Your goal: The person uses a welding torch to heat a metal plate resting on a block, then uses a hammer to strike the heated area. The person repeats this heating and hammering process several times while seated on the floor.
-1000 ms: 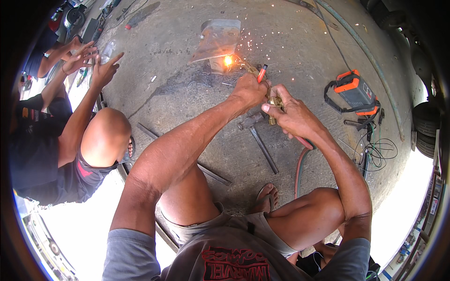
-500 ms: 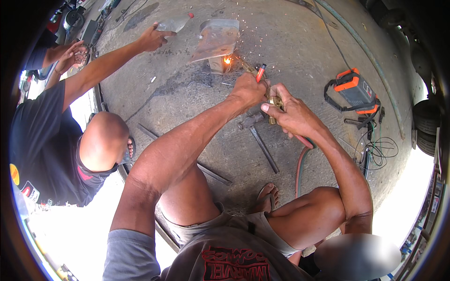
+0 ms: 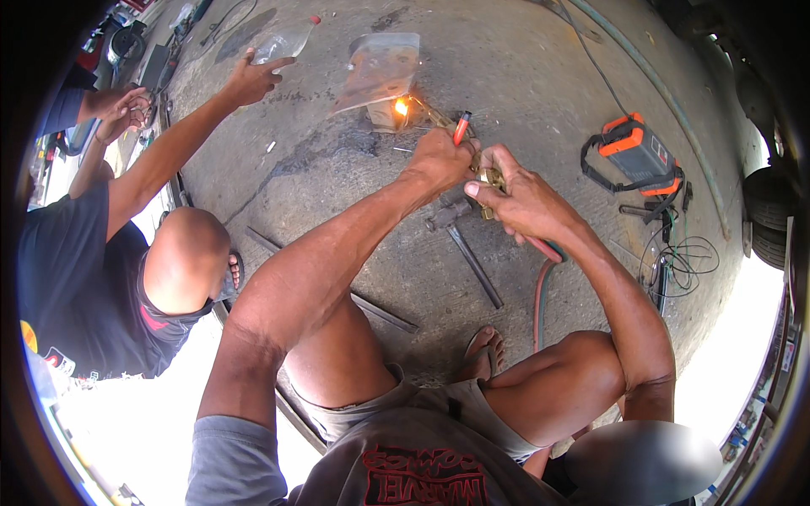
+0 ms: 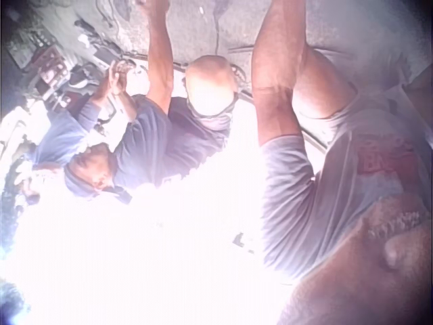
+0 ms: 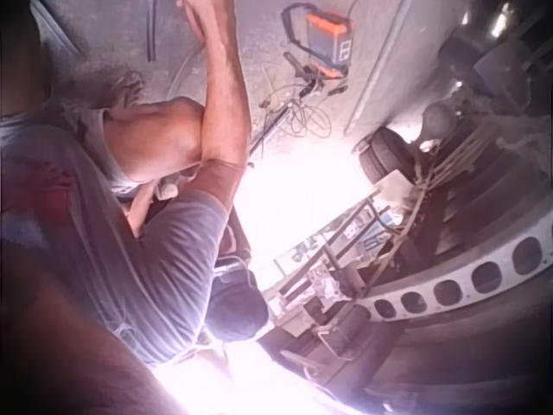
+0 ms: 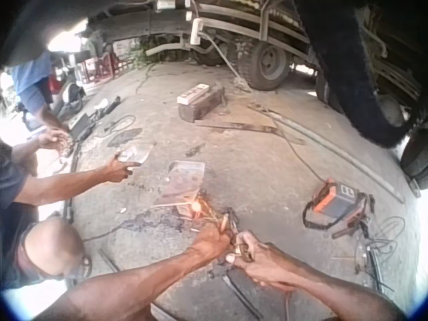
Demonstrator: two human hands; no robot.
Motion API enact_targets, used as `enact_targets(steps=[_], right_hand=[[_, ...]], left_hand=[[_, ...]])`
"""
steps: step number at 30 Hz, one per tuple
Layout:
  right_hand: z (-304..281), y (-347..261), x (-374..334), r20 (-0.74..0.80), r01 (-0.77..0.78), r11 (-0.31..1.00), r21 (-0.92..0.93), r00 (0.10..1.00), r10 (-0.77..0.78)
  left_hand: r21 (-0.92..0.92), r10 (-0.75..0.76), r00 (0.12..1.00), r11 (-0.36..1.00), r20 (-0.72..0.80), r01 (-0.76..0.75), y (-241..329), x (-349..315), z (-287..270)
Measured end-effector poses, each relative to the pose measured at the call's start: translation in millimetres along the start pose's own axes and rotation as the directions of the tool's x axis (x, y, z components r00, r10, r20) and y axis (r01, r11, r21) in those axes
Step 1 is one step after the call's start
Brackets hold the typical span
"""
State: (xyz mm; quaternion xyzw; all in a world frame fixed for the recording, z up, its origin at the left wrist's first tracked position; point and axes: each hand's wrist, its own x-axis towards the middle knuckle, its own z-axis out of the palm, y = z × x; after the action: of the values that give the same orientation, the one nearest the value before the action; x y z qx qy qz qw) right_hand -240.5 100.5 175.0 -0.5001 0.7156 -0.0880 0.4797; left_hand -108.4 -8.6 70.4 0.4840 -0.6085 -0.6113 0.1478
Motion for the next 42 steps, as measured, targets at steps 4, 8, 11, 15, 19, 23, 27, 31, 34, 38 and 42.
enact_targets(steps=[4,8,11,15,19,23,27,31,34,38,42], right_hand=[[0,2,0,-0.008,0.016,1.000,-0.001,1.000,-0.016],[0,2,-3,-0.019,0.021,1.000,0.009,1.000,-0.021],[-2,0,-4,-0.010,0.015,1.000,-0.002,1.000,-0.015],[-3,0,-4,-0.005,0.000,1.000,-0.013,1.000,0.000],[-5,-5,-6,0.001,-0.015,1.000,-0.008,1.000,0.015],[-6,-2,-5,0.005,0.000,1.000,0.013,1.000,0.000],[-7,2,-5,0.011,0.000,0.999,0.038,1.000,-0.001],[-5,7,-2,0.009,0.009,0.998,0.064,1.000,-0.009],[-4,9,-2,0.003,-0.006,0.996,0.093,1.000,0.006],[-3,13,0,0.005,-0.020,0.994,0.111,1.000,0.020],[-1,17,2,-0.005,-0.003,0.992,0.126,1.000,0.004]], left_hand=[[0.008,0.021,1.000,1.000,-0.001,-0.021,-6,3,1],[0.071,0.016,1.000,0.997,-0.005,-0.015,2,-2,1],[0.068,0.000,1.000,0.998,-0.001,0.000,4,-4,-1],[0.069,-0.011,1.000,0.998,0.012,0.010,12,-10,-1],[0.098,-0.013,0.999,0.995,0.030,0.010,17,-14,-4],[0.102,0.016,1.000,0.995,0.011,-0.017,21,-19,-2],[0.161,0.015,1.000,0.987,0.023,-0.018,23,-18,-2],[0.191,0.037,0.999,0.981,0.011,-0.039,18,-15,-1],[0.184,0.069,0.998,0.980,0.013,-0.071,18,-17,1],[0.274,0.025,0.999,0.961,0.023,-0.030,22,-17,1],[0.260,0.053,0.998,0.964,0.018,-0.056,14,-12,4]])
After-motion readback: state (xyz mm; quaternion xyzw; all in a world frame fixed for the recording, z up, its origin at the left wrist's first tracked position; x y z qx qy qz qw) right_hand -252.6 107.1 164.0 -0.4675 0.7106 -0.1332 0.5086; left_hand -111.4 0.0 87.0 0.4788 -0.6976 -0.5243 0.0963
